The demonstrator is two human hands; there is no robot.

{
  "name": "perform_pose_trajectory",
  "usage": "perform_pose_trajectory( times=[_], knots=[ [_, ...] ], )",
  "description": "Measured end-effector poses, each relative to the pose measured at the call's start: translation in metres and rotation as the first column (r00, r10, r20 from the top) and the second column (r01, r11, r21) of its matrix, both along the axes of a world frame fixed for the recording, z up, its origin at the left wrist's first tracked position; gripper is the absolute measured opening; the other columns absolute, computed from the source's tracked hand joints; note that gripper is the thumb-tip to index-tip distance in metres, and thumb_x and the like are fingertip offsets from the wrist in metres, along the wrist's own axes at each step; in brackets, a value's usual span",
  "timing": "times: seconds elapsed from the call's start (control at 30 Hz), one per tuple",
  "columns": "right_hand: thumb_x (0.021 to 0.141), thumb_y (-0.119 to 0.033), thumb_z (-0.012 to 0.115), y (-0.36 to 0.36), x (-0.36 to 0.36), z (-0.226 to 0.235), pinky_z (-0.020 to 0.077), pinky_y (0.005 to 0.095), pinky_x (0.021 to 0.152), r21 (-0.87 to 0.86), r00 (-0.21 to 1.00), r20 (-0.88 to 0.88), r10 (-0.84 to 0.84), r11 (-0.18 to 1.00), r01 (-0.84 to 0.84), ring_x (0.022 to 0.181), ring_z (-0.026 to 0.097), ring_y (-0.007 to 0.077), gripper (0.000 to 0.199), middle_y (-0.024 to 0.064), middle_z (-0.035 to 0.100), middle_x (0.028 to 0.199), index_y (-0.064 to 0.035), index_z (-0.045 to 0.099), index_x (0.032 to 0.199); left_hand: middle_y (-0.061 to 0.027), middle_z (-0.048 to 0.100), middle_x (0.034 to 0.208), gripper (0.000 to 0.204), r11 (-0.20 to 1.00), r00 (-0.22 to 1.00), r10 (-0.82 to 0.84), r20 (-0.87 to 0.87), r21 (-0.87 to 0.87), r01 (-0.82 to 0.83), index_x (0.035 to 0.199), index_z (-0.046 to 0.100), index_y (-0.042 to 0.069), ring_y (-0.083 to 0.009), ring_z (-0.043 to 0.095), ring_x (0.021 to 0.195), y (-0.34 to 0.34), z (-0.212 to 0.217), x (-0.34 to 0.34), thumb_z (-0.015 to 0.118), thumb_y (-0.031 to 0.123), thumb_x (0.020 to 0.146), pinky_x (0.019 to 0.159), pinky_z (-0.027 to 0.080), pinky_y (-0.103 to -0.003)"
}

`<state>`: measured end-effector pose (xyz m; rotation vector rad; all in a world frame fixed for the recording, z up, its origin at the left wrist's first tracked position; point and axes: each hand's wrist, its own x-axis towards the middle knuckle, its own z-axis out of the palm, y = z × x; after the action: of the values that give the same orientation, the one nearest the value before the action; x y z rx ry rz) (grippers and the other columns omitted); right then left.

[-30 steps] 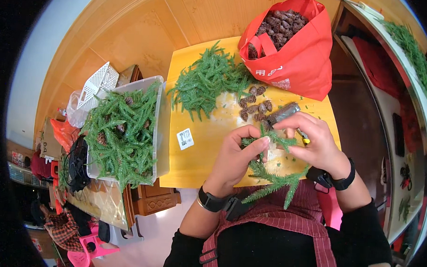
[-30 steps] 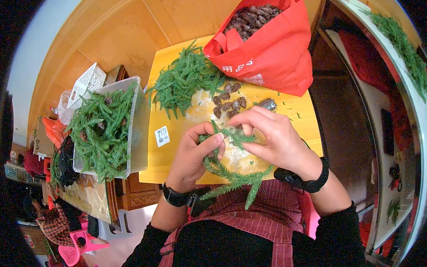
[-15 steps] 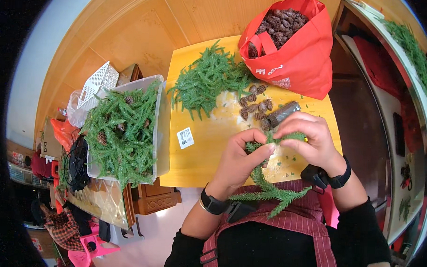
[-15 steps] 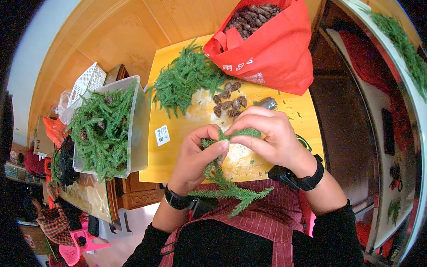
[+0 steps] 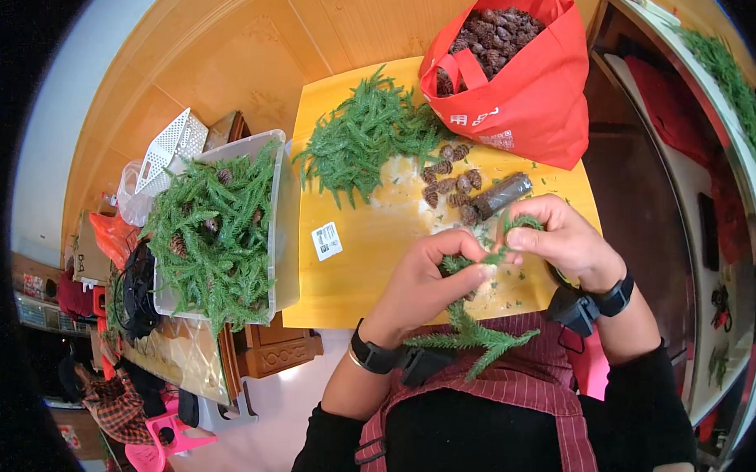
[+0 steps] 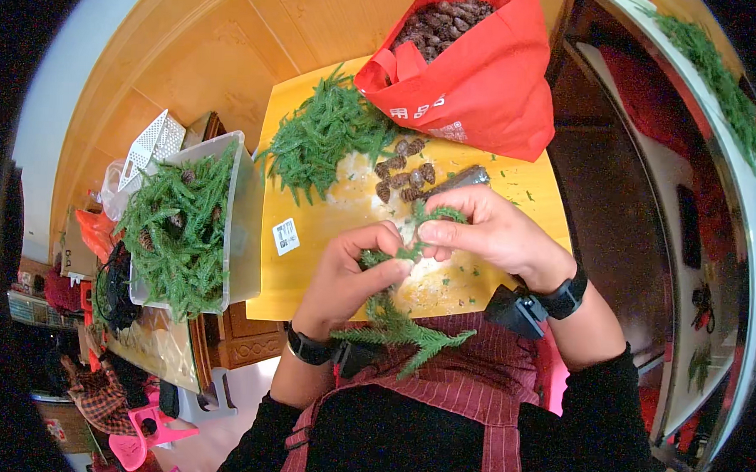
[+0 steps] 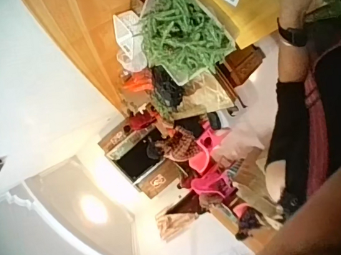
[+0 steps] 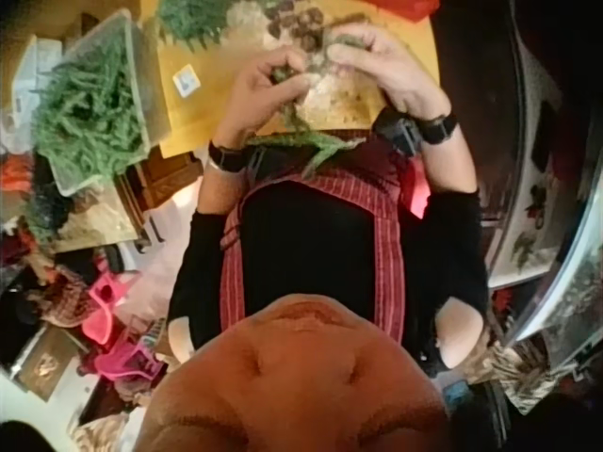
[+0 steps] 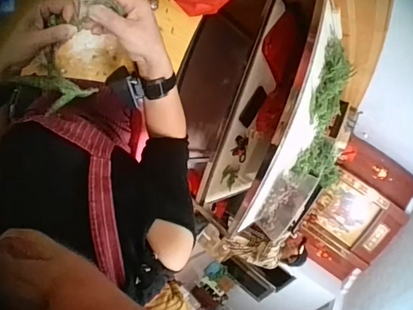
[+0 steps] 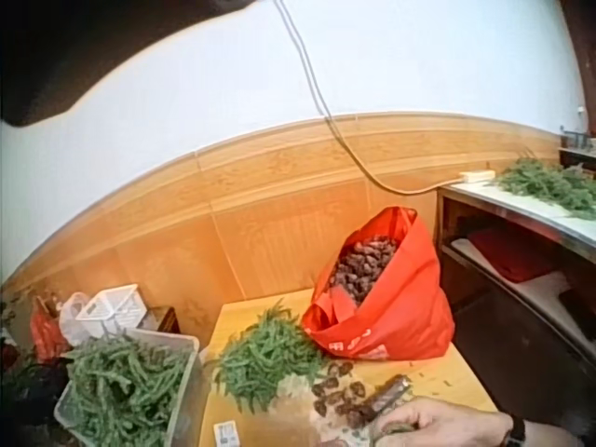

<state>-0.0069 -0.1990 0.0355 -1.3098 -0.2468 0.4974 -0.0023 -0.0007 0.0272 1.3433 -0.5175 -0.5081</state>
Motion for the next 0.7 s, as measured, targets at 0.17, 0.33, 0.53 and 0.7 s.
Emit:
perform_pose_trajectory(
  times=[0.17, 0.33, 0.53, 0.7],
  knots=[
    [0.082, -0.017, 0.059, -0.002, -0.002, 0.003, 0.0430, 0.0175, 0.060, -0.033, 0.982, 0.105, -0.158, 0.986, 0.162, 0.063, 0.052, 0.0039, 0.017, 0.0009, 0.060, 0.077, -0.0018, 0.059, 0.089, 0.0012, 0.048, 0.072, 0.012, 0.999, 0.988, 0.034, -0.148, 0.002, -0.034, 0.070, 0.050, 0.004, -0.0062, 0.045, 0.066, 0.001, -0.002, 0.001, 0.060, 0.002, 0.076, 0.059, 0.035, -0.019],
    [0.090, -0.021, 0.046, 0.001, -0.002, 0.006, 0.0393, 0.0159, 0.057, 0.009, 0.955, 0.092, -0.284, 0.959, 0.284, 0.062, 0.049, 0.0033, 0.023, -0.0008, 0.057, 0.073, -0.0028, 0.056, 0.100, -0.0015, 0.051, 0.077, 0.011, 0.994, 0.967, 0.098, -0.236, -0.022, -0.106, 0.074, 0.049, 0.005, -0.0077, 0.049, 0.064, 0.001, -0.006, 0.000, 0.060, 0.003, 0.077, 0.056, 0.038, -0.020],
    [0.093, -0.028, 0.036, -0.015, -0.016, -0.031, 0.0352, 0.0187, 0.058, 0.102, 0.835, 0.070, -0.545, 0.837, 0.537, 0.067, 0.045, 0.0064, 0.033, 0.0020, 0.054, 0.079, -0.0025, 0.050, 0.107, -0.0062, 0.056, 0.086, 0.008, 0.902, 0.910, 0.287, -0.300, -0.235, -0.362, 0.079, 0.049, 0.006, -0.0136, 0.053, 0.063, 0.003, -0.009, 0.006, 0.056, 0.004, 0.082, 0.057, 0.041, -0.023],
    [0.090, -0.022, 0.045, 0.003, -0.042, -0.041, 0.0399, 0.0181, 0.061, -0.039, 0.833, 0.004, -0.553, 0.833, 0.553, 0.078, 0.051, 0.0064, 0.025, 0.0022, 0.056, 0.095, -0.0042, 0.049, 0.108, -0.0067, 0.058, 0.083, 0.006, 0.856, 0.891, 0.368, -0.265, -0.279, -0.436, 0.085, 0.051, 0.007, -0.0146, 0.056, 0.065, 0.002, -0.011, 0.009, 0.056, 0.007, 0.083, 0.056, 0.041, -0.021]
  ],
)
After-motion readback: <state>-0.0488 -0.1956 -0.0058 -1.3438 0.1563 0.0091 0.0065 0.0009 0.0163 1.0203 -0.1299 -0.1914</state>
